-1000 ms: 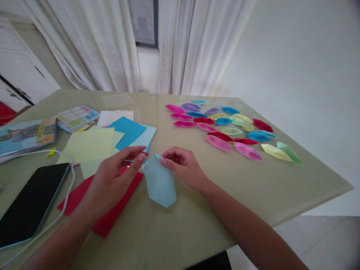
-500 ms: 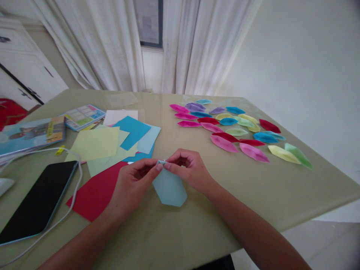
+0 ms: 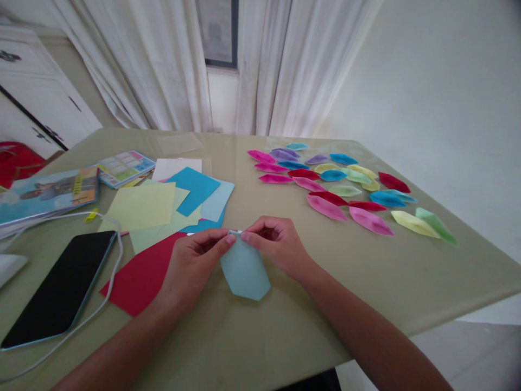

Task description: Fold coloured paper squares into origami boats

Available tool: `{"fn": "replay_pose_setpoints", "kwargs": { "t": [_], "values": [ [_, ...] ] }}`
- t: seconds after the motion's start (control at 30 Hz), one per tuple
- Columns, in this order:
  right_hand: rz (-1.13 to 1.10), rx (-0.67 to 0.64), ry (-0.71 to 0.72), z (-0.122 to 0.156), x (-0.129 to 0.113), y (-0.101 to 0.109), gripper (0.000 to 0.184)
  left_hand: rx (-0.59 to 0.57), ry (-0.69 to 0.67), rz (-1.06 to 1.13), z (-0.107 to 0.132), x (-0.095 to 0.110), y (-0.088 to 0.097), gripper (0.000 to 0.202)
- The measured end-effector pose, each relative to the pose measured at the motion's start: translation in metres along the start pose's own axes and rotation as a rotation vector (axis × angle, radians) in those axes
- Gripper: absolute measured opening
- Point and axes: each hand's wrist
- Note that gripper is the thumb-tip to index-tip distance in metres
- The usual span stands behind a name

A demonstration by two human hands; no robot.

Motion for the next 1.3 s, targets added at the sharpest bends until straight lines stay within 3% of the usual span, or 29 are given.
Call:
{"fn": "replay_pose_setpoints", "kwargs": {
  "t": [0.2, 0.4, 0.53, 0.73, 1.03, 1.3],
  "values": [
    [0.137, 0.033, 0.076, 0.003, -0.006, -0.004, 0.022, -0.025, -0.002, 0.025, -0.001, -0.003, -0.001, 0.033],
    [-0.175, -0.098, -0.143, -0.006, 0.000, 0.007, 0.031, -0.059, 0.003, 0.035, -0.002, -0.001, -0.001, 0.032],
    [-0.254, -0.079, -0.236, -0.008, 0.005, 0.010, 0.034, -0.056, 0.018, 0.042, -0.003, -0.001, -0.001, 0.031],
    [-0.202, -0.075, -0.179, -0.006, 0.005, 0.008, 0.033, -0.043, 0.029, 0.032, -0.002, 0.001, -0.001, 0.032],
    [-0.119, -0.091, -0.116, -0.005, 0.004, 0.008, 0.029, -0.115, 0.040, 0.079, -0.003, 0.001, 0.000, 0.030],
    [0.113, -0.152, -0.049, -0.001, -0.002, 0.006, 0.027, -0.161, 0.067, 0.100, -0.004, -0.005, 0.003, 0.028]
  ]
}}
Point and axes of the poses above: each hand's wrist, its own z-axis away from the middle knuckle, its own y-axis out of the back of the hand, x = y × z, and after that the axes turned 15 degrees about y, right-handed
